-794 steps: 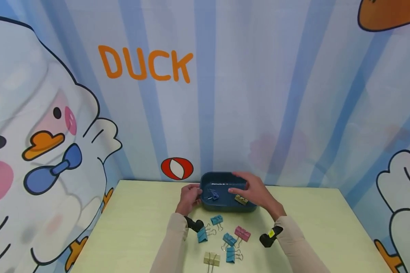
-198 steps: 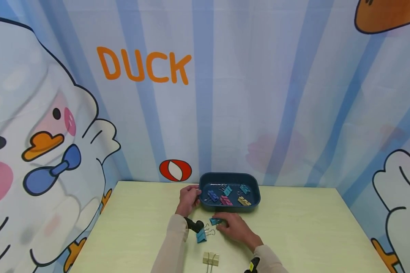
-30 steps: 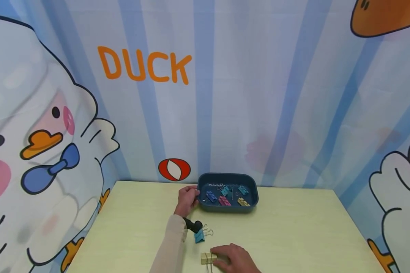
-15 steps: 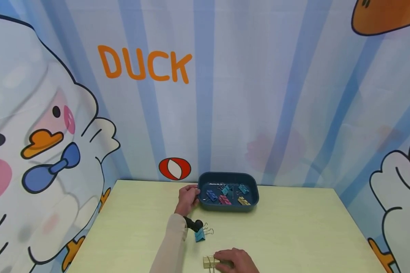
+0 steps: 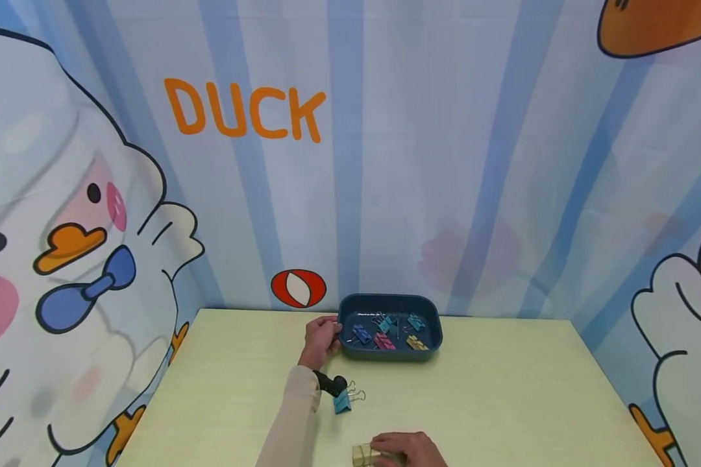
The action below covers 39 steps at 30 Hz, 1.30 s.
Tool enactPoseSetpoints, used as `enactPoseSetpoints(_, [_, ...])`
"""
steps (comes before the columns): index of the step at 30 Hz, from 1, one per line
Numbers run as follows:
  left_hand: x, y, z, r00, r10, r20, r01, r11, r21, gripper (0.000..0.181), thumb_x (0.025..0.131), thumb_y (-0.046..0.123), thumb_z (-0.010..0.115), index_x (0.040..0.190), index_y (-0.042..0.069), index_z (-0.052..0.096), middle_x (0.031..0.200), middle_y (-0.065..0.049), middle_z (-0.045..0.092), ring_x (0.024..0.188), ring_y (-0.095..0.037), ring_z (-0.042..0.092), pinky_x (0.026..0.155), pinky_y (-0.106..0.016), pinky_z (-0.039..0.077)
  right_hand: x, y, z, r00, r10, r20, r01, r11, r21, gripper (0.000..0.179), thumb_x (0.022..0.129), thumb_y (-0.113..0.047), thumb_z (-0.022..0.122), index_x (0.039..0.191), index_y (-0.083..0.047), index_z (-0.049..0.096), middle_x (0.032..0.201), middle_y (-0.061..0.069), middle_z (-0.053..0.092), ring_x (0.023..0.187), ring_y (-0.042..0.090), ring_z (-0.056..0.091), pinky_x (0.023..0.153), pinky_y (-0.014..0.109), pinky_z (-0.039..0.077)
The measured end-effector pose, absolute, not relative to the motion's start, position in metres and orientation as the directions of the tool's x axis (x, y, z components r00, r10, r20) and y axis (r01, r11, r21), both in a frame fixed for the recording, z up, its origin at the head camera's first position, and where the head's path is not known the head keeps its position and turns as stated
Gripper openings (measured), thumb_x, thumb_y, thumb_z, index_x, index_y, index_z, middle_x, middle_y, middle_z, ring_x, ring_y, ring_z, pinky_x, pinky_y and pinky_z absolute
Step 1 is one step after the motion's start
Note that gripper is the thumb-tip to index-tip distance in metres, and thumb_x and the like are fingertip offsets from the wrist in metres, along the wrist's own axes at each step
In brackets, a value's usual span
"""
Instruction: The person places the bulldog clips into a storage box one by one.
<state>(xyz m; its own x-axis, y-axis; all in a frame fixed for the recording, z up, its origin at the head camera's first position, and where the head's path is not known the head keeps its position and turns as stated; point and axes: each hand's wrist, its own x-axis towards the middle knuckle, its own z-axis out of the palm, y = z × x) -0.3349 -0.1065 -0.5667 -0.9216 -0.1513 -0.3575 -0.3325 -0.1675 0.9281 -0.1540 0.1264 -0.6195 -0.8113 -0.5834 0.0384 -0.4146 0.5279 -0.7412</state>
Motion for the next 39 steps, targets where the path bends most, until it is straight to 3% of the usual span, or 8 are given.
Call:
enactPoseSetpoints(7, [-0.336,-0.107,-0.566,-0.922,-0.151,-0.356,-0.33,-0.17,0.929,0.036,0.098,0.003,0.06,0.133,-0.004,0.063,0.1,-0.02,0.066,0.067,-0.018,0.052,0.06,-0.027,0.046,-0.16,0.131,-0.602,-0.856,-0.512,0.065,-0.388,0.554,-0.737,0.038,0.1,-0.046,0.065,0.12,-0.017,0.08,0.118,-0.007,0.074,0.108,0.01,0.07,0.091,0.039,0.057])
enactPoseSetpoints(13, [-0.335,-0.107,-0.566,-0.924,-0.151,-0.35,-0.325,-0.169,0.931,0.035,0.098,0.003,0.06,0.132,-0.005,0.064,0.097,-0.018,0.066,0.067,-0.018,0.051,0.06,-0.028,0.046,-0.171,0.137,-0.586,-0.883,-0.443,0.152,-0.407,0.565,-0.717,0.034,0.098,-0.043,0.069,0.122,-0.021,0.08,0.12,-0.006,0.074,0.103,0.006,0.069,0.073,0.025,0.054])
enactPoseSetpoints(17, [-0.335,-0.107,-0.567,-0.926,-0.151,-0.347,-0.321,-0.172,0.931,0.035,0.098,0.003,0.06,0.132,-0.005,0.064,0.097,-0.018,0.066,0.067,-0.018,0.051,0.06,-0.027,0.046,-0.18,0.139,-0.579,-0.858,-0.426,0.288,-0.501,0.568,-0.652,0.028,0.097,-0.036,0.073,0.118,-0.021,0.081,0.118,-0.005,0.075,0.087,0.001,0.066,0.062,0.021,0.048])
enactPoseSetpoints(23, [-0.334,-0.106,-0.567,-0.927,-0.152,-0.343,-0.317,-0.174,0.932,0.035,0.098,0.003,0.06,0.132,-0.005,0.064,0.095,-0.017,0.066,0.067,-0.017,0.051,0.06,-0.026,0.046,-0.197,0.143,-0.566,-0.808,-0.405,0.427,-0.588,0.579,-0.565,0.023,0.092,-0.027,0.08,0.112,-0.017,0.082,0.113,-0.004,0.076,0.059,-0.004,0.047,0.053,0.019,0.043])
enactPoseSetpoints(32, [-0.333,-0.106,-0.565,-0.927,-0.152,-0.343,-0.32,-0.161,0.934,0.035,0.099,0.004,0.059,0.133,-0.005,0.063,0.103,-0.022,0.066,0.069,-0.019,0.052,0.063,-0.028,0.047,-0.218,0.149,-0.538,-0.827,-0.306,0.472,-0.551,0.612,-0.568,0.024,0.091,-0.024,0.081,0.115,-0.019,0.082,0.113,-0.003,0.077,0.054,-0.001,0.042,0.05,0.02,0.039])
enactPoseSetpoints(39, [-0.335,-0.106,-0.566,-0.924,-0.157,-0.349,-0.325,-0.159,0.932,0.035,0.099,0.004,0.06,0.132,-0.005,0.064,0.105,-0.022,0.066,0.069,-0.02,0.052,0.062,-0.028,0.046,-0.241,0.157,-0.521,-0.758,-0.254,0.601,-0.615,0.586,-0.528,0.026,0.089,-0.014,0.082,0.115,-0.011,0.081,0.114,0.008,0.076,0.05,-0.003,0.034,0.047,0.021,0.032])
